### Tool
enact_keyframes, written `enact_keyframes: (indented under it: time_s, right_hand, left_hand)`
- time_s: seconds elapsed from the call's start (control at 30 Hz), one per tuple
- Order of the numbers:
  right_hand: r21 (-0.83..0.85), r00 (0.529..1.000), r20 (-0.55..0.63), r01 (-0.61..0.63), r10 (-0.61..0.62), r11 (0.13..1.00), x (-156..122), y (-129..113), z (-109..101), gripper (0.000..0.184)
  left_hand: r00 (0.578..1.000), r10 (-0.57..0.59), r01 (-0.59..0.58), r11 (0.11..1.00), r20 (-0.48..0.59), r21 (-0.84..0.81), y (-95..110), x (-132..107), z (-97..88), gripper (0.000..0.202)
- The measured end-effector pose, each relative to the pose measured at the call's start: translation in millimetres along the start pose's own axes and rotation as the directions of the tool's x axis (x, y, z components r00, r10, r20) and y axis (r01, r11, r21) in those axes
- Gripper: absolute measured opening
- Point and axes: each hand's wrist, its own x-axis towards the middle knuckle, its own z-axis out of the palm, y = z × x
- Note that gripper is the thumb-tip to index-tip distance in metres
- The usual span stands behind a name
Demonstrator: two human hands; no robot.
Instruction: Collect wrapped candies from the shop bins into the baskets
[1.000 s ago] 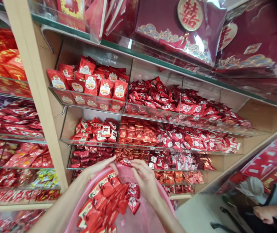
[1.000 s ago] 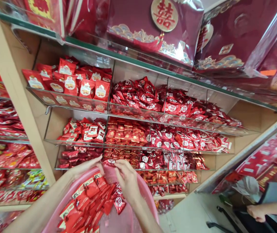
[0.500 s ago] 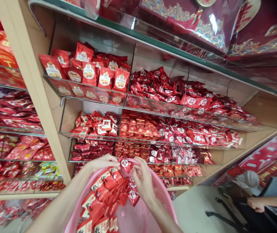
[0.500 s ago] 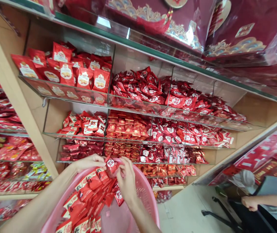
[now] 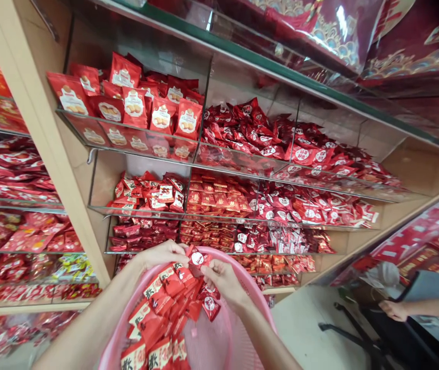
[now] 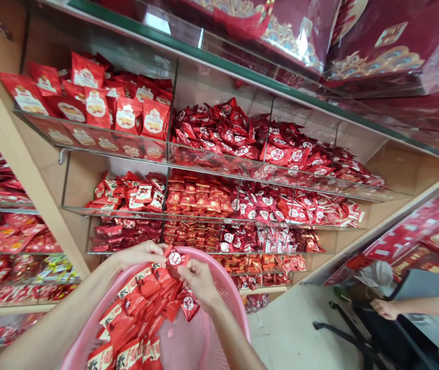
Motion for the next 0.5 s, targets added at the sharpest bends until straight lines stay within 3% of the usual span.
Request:
enact_keyframes:
  time_s: [0.27,0.5]
  right_hand:
    - [-0.054,0.995,0.09,0.054,-0.049,0.997,0.6,-7.5,-0.6,0.035]
    - [-0.068,0.984,0.161,0.089,-0.077,0.994,6.2,-0.8,3.7,0.031]
  left_hand:
    - [1.0,0.014,-0.014,1.0,0.009,-0.024,3.3,-4.9,-2.1,0.02]
    - [1.0,-0.01,0.011,0.998,-0.015,0.068,1.3,-0.2,-3.5,0.027]
